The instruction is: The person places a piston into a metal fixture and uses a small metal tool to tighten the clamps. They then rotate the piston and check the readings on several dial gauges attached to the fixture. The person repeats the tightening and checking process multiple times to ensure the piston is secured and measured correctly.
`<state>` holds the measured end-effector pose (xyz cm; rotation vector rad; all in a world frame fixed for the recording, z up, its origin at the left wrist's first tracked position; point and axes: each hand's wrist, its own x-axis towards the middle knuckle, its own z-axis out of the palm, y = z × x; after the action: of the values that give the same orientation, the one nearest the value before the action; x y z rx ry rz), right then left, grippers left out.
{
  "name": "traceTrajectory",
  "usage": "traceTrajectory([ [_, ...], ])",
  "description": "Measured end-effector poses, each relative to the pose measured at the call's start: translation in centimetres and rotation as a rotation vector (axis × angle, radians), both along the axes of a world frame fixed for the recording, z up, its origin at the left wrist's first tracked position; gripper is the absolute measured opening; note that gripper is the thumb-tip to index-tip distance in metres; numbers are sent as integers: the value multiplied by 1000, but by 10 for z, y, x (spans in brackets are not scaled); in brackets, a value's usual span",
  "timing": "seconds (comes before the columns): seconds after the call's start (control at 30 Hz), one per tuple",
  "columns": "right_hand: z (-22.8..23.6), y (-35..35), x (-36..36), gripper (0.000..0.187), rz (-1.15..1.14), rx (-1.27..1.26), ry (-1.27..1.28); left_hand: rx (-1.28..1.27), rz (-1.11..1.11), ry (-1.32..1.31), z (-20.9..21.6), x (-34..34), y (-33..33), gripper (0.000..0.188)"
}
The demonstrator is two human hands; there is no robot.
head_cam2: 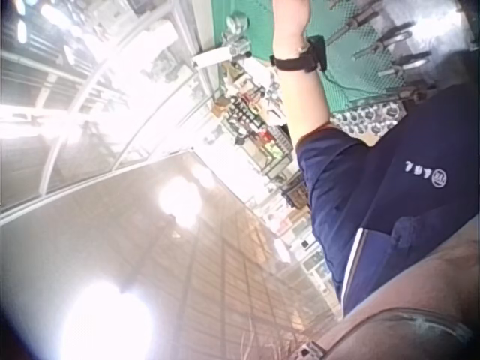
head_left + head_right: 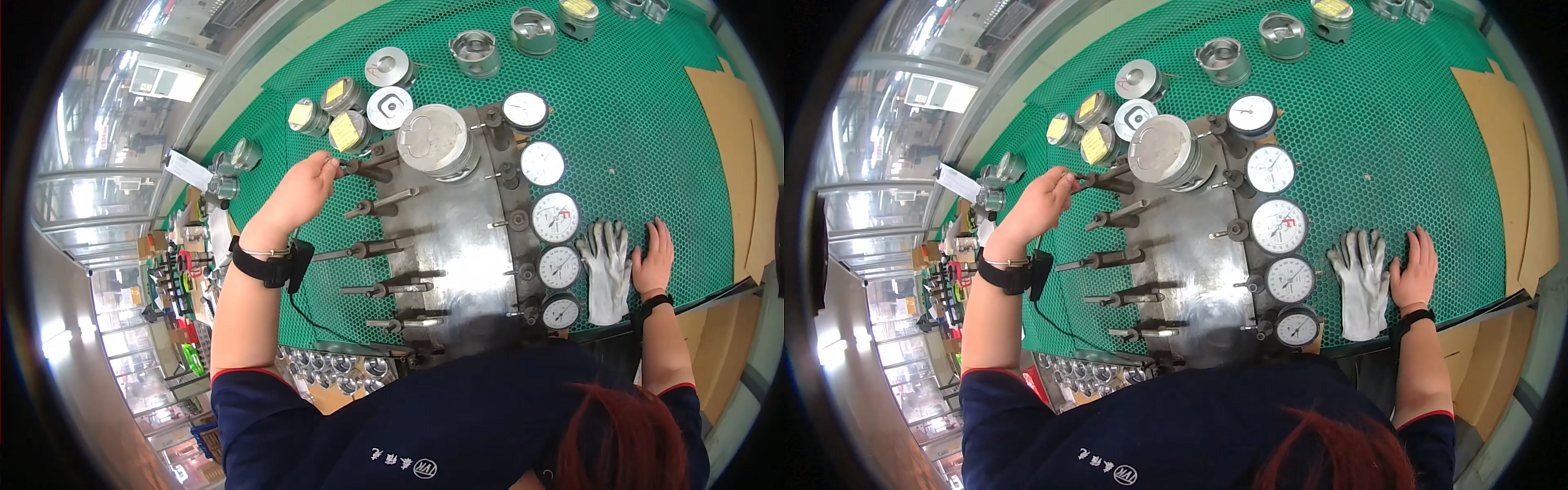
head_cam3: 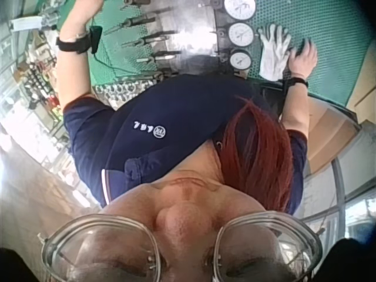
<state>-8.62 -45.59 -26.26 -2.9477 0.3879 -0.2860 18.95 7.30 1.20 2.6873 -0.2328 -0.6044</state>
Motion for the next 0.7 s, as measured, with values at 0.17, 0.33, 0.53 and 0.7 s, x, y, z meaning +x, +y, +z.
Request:
traceTrajectory([
  [0.17,1,1,1,59,0,4,3,-159,253,193,-2,-1,-7,29],
  [0.33,0,-1,0,59,-1,-1,-3,242,-246,-354,-21,-6,29,23],
  [0.53,0,1,1,59,3,5,-9,620,-268,-698,-37,22,95,49],
  [0.7,-1,0,0,60,7,-7,-10,789,-216,-820,-47,71,67,56],
])
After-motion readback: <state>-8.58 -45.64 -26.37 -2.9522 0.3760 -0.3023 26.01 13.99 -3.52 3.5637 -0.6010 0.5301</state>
